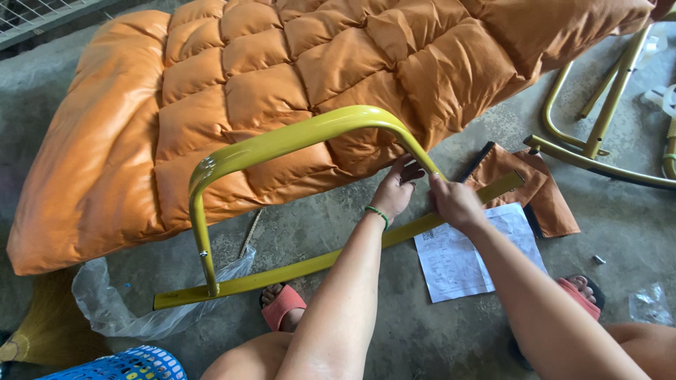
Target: The person attaches a yellow metal frame to an orange cushioned seat using bolts and nuts. They tighten fasteners at multiple points, flip the seat to access the underside, and reattach frame sections to complete the assembly.
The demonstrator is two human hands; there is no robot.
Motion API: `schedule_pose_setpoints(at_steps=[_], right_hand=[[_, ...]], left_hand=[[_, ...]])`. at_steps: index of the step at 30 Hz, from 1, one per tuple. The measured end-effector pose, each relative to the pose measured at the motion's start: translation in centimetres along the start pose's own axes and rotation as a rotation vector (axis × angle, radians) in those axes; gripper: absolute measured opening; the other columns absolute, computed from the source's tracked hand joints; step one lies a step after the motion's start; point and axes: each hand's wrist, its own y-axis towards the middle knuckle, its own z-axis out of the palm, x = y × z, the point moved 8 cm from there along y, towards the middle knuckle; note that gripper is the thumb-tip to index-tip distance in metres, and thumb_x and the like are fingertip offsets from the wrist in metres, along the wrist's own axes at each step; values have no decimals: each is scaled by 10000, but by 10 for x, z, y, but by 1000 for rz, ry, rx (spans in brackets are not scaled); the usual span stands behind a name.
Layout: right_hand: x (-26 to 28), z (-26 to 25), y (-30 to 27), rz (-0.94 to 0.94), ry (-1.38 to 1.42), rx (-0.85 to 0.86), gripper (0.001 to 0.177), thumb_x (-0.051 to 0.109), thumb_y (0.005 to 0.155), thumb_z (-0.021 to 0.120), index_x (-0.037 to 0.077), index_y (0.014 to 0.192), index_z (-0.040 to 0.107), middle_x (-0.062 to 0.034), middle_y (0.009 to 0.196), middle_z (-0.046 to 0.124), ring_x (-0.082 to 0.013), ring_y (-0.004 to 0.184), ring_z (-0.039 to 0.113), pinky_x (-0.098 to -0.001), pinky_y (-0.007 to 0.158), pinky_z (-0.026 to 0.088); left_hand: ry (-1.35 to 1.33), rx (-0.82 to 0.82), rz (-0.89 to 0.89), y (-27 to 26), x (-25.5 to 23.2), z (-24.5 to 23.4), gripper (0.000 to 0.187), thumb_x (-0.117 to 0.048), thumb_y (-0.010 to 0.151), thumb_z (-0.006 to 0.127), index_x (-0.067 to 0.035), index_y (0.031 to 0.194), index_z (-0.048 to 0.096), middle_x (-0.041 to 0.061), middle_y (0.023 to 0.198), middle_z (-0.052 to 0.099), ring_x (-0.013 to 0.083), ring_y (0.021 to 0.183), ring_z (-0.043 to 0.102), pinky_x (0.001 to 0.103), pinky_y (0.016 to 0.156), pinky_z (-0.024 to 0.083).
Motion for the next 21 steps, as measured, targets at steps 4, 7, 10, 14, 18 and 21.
schedule_pose_setpoints(at_steps=[4,7,10,14,18,21], right_hand=[[-30,23,1,281,462,22,626,548,1046,461,35,725,621,-107,662,618,-239,584,588,-383,587,499],[-26,15,-2,291,421,-47,685,605,1041,481,12,731,624,-110,636,600,-230,537,570,-374,543,482],[10,-15,-8,35,-288,-276,659,590,1033,552,-19,788,618,-186,629,611,-274,565,616,-419,562,483],[38,-17,-23,-83,-374,-348,439,462,1000,581,29,952,634,-211,734,681,-358,681,697,-486,645,531],[66,-13,-33,-310,-630,-246,300,311,986,593,14,958,630,-249,840,698,-434,803,697,-533,736,537],[61,-12,-24,-278,-792,-146,386,375,938,632,-11,954,617,-260,866,700,-433,841,695,-528,769,543]], left_hand=[[-49,50,-18,-2,-2,5,789,157,844,421,-158,1566,392,81,1444,569,193,1325,575,315,1054,481],[-99,69,-78,-7,-7,5,826,149,840,435,-168,1597,351,67,1484,540,174,1364,536,321,1044,470],[-204,118,-101,-12,-14,11,854,146,835,468,-183,1606,303,29,1503,512,125,1377,505,306,997,479],[-281,195,-102,-17,-12,14,813,109,948,550,-179,1657,276,71,1414,546,114,1149,530,257,930,485],[-367,172,-119,-10,-2,8,730,91,920,443,-86,1625,367,47,1383,620,81,1072,626,244,856,523],[-377,174,-110,-6,1,7,752,93,900,442,-120,1618,375,26,1395,627,80,1067,607,221,833,501]])
